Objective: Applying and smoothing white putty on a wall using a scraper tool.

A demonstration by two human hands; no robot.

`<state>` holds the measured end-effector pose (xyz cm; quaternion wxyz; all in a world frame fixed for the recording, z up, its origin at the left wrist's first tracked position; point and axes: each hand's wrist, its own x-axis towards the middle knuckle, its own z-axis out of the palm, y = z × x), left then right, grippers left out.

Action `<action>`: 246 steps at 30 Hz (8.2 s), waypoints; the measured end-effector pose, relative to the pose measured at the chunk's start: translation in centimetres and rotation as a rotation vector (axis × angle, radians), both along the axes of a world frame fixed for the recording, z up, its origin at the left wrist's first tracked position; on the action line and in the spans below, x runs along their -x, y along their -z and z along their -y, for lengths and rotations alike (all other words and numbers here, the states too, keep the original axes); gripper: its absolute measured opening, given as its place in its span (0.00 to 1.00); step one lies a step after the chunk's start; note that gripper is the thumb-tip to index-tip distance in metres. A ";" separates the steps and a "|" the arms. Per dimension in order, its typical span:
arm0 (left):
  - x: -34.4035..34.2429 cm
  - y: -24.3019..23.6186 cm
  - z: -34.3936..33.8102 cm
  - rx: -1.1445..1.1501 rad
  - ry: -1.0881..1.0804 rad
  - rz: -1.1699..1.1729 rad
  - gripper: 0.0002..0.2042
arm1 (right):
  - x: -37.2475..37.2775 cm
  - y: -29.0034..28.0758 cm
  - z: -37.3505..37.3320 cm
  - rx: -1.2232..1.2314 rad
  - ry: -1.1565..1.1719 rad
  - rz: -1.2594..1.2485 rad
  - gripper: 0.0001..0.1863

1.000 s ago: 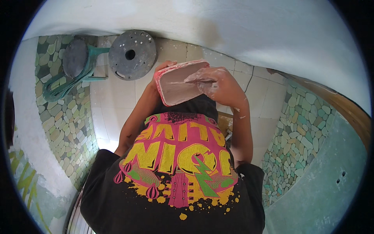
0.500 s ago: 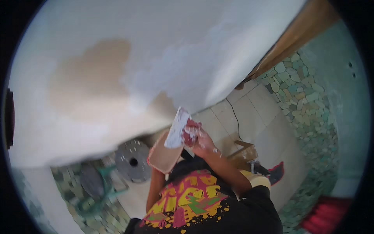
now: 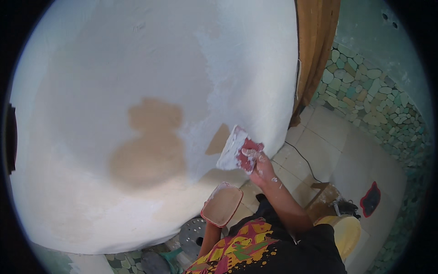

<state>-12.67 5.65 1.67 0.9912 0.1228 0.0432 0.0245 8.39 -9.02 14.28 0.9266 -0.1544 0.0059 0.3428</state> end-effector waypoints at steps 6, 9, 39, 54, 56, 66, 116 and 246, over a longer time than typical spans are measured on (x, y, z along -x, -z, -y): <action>-2.4 1.1 -0.9 0.107 -0.064 -0.007 0.36 | -7.7 -10.0 -1.9 0.139 0.296 0.434 0.25; -3.4 1.1 -1.3 0.044 -0.119 0.021 0.34 | -10.0 -14.6 -2.5 0.152 0.460 0.537 0.17; -10.9 -2.4 -0.6 0.024 -0.185 -0.045 0.32 | -15.8 -21.9 -4.6 0.941 1.497 1.721 0.29; -11.3 -3.9 -0.2 0.080 -0.012 -0.018 0.29 | -13.6 -21.7 -5.4 0.948 1.344 1.712 0.25; -11.0 -3.3 -0.2 0.051 -0.101 -0.134 0.29 | -14.8 -22.2 -6.0 0.927 1.423 1.693 0.25; -11.2 -2.9 -0.4 0.029 -0.017 -0.089 0.28 | -15.0 -21.8 -6.4 0.858 1.522 1.641 0.28; -11.0 -2.4 -0.9 0.101 -0.070 -0.127 0.29 | -13.9 -21.1 -6.1 0.920 1.382 1.693 0.28; -13.3 -1.6 0.8 0.047 0.020 0.004 0.27 | -14.0 -15.4 -8.4 1.021 1.151 1.646 0.44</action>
